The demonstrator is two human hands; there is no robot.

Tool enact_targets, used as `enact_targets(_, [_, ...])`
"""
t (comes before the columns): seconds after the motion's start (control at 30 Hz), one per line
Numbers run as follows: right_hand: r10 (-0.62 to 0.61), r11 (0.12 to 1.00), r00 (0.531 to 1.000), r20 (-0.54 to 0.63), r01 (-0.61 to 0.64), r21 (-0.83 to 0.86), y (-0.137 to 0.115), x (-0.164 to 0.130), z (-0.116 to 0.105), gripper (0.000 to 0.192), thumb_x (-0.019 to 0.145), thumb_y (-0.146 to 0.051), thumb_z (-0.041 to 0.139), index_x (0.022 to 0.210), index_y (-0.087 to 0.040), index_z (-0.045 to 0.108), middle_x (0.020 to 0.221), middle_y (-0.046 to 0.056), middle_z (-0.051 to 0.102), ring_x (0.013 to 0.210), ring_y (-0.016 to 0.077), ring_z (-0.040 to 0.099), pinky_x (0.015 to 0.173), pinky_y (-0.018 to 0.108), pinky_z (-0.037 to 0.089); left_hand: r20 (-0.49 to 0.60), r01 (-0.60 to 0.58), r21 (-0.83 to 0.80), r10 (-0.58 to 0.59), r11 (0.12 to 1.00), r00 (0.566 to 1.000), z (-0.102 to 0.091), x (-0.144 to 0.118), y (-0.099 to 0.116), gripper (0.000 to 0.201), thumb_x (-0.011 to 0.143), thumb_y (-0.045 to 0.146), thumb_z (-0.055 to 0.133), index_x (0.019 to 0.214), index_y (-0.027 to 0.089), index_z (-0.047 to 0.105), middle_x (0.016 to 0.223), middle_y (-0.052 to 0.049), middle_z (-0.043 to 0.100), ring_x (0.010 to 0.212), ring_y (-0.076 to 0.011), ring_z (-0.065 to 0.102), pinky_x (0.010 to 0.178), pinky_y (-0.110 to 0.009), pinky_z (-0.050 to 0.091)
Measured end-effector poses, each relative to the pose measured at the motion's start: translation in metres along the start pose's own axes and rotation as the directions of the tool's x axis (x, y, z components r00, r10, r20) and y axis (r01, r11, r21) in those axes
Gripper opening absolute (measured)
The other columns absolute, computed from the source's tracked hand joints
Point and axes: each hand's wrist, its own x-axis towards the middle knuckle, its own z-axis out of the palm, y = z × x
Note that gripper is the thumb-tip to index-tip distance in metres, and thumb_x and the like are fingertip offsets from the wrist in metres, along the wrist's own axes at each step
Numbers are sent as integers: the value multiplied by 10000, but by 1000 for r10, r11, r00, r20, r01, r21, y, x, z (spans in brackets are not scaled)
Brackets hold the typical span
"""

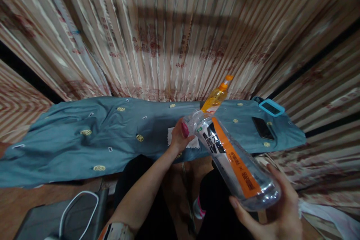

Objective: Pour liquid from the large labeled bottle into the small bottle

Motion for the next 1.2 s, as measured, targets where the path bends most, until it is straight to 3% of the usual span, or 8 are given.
enact_targets(0.57, [174,983,985,-7,-174,60,-21,-4,5,1073,695,-523,890,1595,-257,370,1544,154,512,1294,342,608,1028,524,562,10,25,-4,-25,1000,1000,1,0,-7,936,643,267,910,1477,244,485,1481,-143,626,1429,-362,567,1232,-587,411])
enact_targets(0.93, [-2,1000,1000,-1,2,-12,1,-2,-1,1073,678,-474,905,1596,-270,389,1550,154,509,1223,320,652,889,444,619,16,43,11,-43,999,999,1,0,-7,929,650,275,909,1479,235,493,1516,-159,600,1427,-364,566,1235,-587,408])
enact_targets(1.2, [-147,984,989,-17,144,-109,-12,7,-1,1051,729,-477,882,1619,-269,364,1562,135,496,1185,251,655,823,323,593,-1,34,18,-34,999,999,2,1,-10,937,649,255,898,1488,246,481,1498,-140,613,1412,-358,580,1228,-584,423])
